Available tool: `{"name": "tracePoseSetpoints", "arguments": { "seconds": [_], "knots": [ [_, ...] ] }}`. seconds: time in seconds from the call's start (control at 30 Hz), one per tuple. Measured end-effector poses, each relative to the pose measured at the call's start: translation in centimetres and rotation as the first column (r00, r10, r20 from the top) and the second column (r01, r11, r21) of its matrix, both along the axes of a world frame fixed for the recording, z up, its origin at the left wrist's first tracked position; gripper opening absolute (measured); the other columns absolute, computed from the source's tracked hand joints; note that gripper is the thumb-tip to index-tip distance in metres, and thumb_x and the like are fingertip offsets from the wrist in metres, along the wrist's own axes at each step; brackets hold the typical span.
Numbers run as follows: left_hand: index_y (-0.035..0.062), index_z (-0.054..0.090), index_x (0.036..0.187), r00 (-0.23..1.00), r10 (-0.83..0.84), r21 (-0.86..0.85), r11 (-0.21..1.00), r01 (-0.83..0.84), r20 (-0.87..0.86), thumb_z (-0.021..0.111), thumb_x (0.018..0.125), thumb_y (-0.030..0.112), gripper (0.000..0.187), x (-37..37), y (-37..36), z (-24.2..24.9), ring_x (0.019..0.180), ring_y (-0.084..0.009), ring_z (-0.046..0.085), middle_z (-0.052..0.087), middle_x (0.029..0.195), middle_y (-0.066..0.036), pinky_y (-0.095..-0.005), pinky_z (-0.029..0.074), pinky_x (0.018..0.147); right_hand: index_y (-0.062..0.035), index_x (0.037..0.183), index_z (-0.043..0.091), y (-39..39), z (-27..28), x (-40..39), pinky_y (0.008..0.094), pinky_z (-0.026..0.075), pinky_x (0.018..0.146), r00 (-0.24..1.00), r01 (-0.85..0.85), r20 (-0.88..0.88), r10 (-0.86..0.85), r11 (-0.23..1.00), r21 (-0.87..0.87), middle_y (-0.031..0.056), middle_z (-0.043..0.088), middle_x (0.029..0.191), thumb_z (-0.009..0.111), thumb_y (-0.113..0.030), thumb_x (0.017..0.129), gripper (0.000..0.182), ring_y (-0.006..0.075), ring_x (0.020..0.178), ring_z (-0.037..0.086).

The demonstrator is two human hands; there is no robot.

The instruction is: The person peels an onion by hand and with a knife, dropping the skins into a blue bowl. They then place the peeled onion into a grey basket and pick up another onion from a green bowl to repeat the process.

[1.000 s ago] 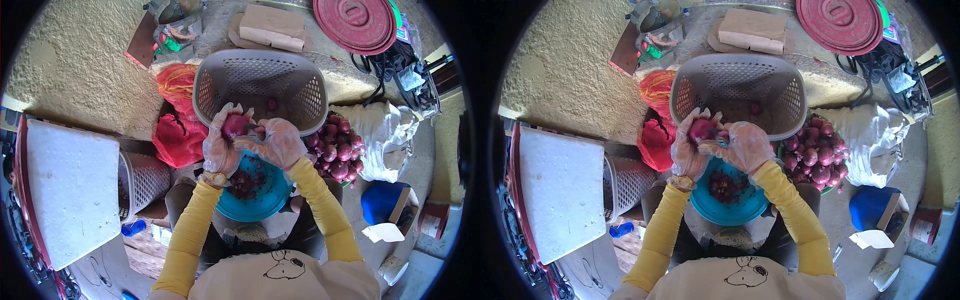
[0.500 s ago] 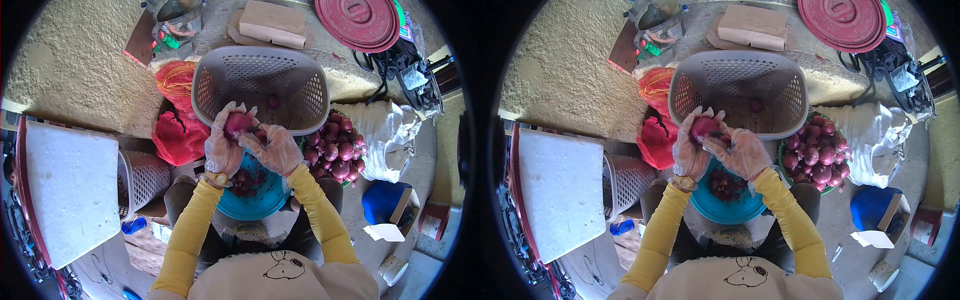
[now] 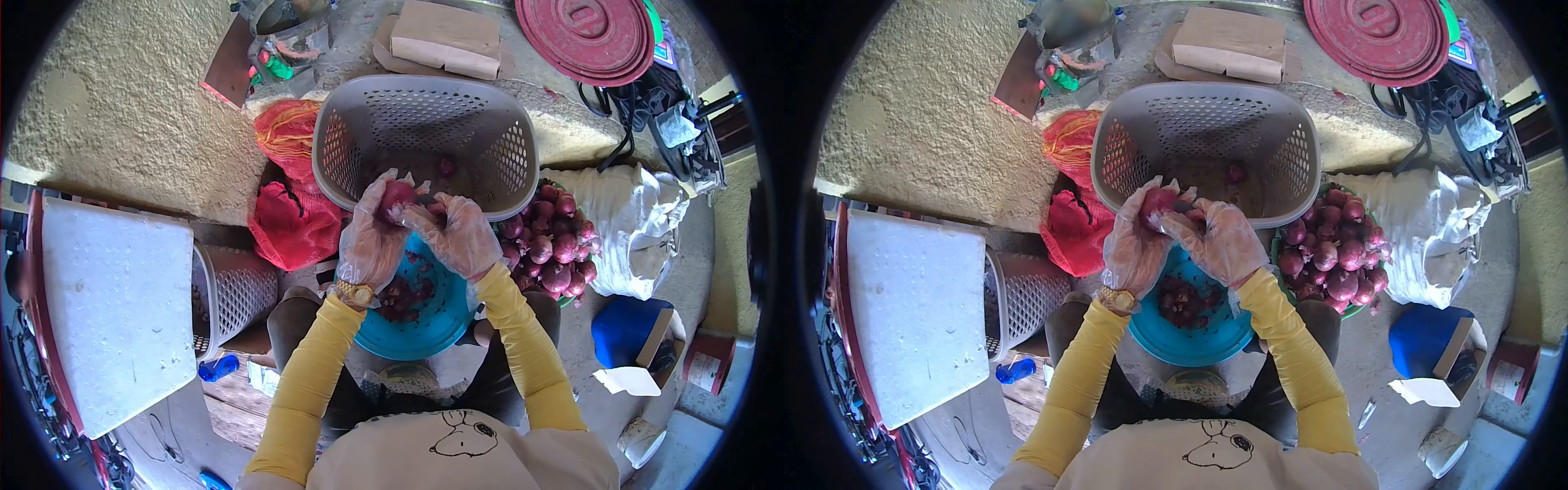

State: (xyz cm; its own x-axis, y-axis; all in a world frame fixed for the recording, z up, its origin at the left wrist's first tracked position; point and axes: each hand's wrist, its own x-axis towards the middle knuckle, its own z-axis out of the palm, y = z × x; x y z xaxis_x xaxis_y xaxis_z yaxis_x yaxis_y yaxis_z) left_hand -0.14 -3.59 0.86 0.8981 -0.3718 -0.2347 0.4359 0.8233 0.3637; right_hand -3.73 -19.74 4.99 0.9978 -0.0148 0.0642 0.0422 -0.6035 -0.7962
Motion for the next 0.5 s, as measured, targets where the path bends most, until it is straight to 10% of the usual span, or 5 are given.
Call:
{"name": "tracePoseSetpoints", "arguments": {
  "seconds": [0.5],
  "knots": [
    [-0.0026, 0.053, 0.141, 0.993, 0.015, 0.018, 1.000, -0.018, 0.121, 0.058, 0.104, 0.023, 0.045, 0.04, 0.32, 0.02, 0.131, -0.0403, 0.057, 0.060, 0.132, -0.018, -0.0504, 0.045, 0.115, 0.0061, 0.106, 0.072, -0.02, 0.35, 0.21, 0.0459, 0.055, 0.078, 0.989, -0.060, -0.131, 0.061, 0.998, 0.015, 0.0292, 0.072, 0.092, 0.071, -0.053, 0.092, 0.061, 0.0460, 0.090, 0.070]
  ]
}}
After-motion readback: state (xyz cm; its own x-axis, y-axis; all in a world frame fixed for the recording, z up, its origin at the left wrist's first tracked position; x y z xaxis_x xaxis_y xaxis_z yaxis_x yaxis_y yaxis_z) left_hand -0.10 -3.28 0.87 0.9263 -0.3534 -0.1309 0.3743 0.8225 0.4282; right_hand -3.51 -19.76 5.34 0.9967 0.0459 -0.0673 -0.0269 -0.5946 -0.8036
